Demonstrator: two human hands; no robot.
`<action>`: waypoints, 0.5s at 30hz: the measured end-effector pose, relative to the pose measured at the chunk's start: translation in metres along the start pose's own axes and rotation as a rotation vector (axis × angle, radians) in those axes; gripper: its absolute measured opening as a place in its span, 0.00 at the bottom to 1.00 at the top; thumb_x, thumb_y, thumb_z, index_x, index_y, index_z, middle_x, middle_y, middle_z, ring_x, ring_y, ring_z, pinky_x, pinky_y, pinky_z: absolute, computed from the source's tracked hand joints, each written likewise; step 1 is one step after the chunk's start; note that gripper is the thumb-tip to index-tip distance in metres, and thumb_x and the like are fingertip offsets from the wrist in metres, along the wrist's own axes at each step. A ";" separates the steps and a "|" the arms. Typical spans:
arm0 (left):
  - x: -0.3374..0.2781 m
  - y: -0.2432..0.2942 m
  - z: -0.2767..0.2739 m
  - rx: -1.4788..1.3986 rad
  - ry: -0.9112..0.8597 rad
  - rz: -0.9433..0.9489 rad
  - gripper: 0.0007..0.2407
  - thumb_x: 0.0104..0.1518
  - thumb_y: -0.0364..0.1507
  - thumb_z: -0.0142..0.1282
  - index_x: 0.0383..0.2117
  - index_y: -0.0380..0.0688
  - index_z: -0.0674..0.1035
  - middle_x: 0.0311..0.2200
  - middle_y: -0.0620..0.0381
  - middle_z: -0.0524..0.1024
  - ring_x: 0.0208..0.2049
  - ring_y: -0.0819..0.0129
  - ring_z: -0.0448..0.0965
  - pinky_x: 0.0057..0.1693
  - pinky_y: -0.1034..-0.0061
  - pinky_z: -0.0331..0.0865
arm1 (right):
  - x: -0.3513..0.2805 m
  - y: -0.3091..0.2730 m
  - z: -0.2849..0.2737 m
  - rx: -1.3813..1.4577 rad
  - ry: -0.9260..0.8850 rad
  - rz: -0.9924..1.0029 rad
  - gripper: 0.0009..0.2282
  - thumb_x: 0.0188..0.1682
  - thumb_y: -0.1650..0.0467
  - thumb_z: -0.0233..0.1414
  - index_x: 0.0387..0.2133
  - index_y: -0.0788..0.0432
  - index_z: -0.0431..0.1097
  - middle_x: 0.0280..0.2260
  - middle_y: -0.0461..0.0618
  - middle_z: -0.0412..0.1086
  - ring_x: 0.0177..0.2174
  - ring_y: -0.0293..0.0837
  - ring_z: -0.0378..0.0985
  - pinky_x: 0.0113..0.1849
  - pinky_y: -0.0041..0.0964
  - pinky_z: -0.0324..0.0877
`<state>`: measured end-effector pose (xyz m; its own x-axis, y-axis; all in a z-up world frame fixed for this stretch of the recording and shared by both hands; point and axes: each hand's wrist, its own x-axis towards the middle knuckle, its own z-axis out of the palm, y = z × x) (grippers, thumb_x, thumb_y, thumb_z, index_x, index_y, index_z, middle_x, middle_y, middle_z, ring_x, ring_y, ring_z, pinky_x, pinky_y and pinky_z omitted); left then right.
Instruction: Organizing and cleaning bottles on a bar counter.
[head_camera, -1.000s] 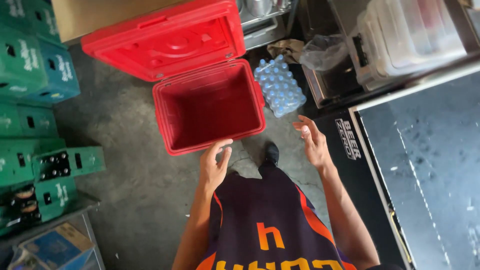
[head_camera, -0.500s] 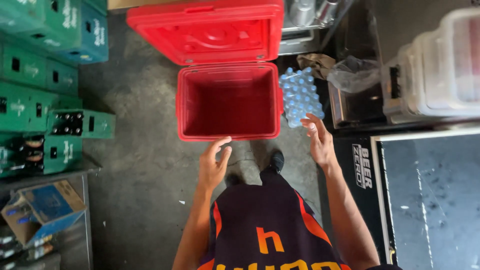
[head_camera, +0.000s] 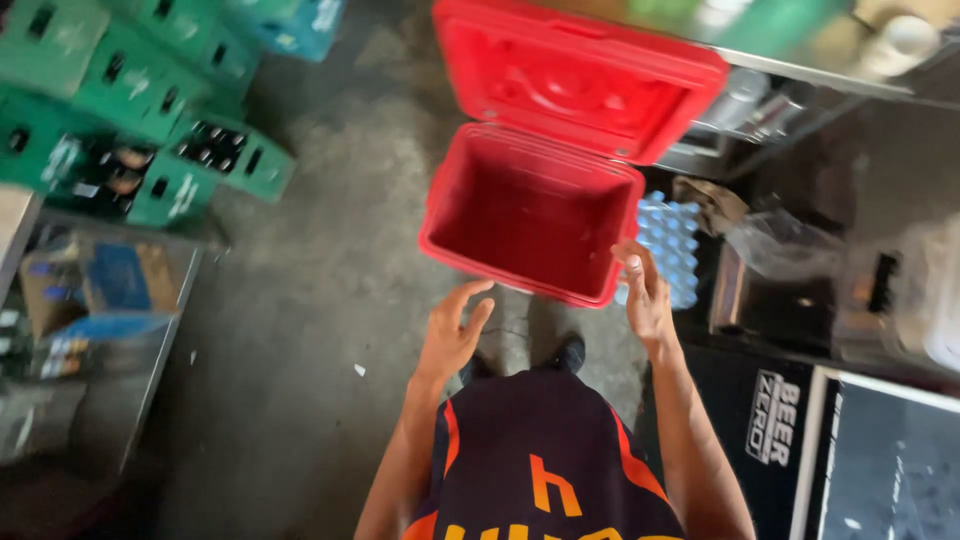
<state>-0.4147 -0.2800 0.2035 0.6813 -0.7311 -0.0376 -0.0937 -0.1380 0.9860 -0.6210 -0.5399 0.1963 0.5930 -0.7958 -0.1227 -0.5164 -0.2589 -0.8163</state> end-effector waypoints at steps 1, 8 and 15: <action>-0.007 -0.008 -0.009 0.000 0.030 -0.012 0.12 0.62 0.32 0.55 0.48 0.41 0.79 0.47 0.49 0.82 0.48 0.56 0.83 0.42 0.70 0.75 | 0.000 -0.009 0.012 -0.004 -0.029 -0.012 0.27 0.60 0.53 0.37 0.60 0.63 0.63 0.52 0.56 0.73 0.52 0.49 0.76 0.49 0.43 0.73; -0.053 -0.023 -0.089 -0.002 0.235 -0.208 0.14 0.62 0.33 0.56 0.51 0.44 0.80 0.45 0.50 0.83 0.28 0.59 0.73 0.32 0.72 0.65 | -0.001 -0.069 0.108 0.071 -0.245 -0.092 0.30 0.58 0.51 0.36 0.62 0.62 0.61 0.56 0.60 0.69 0.57 0.53 0.71 0.51 0.48 0.71; -0.121 -0.077 -0.141 0.056 0.387 -0.018 0.12 0.63 0.30 0.57 0.51 0.43 0.79 0.49 0.46 0.80 0.50 0.57 0.82 0.45 0.69 0.76 | -0.020 -0.097 0.209 0.096 -0.476 -0.157 0.27 0.60 0.55 0.36 0.63 0.61 0.59 0.57 0.59 0.69 0.57 0.52 0.71 0.52 0.47 0.71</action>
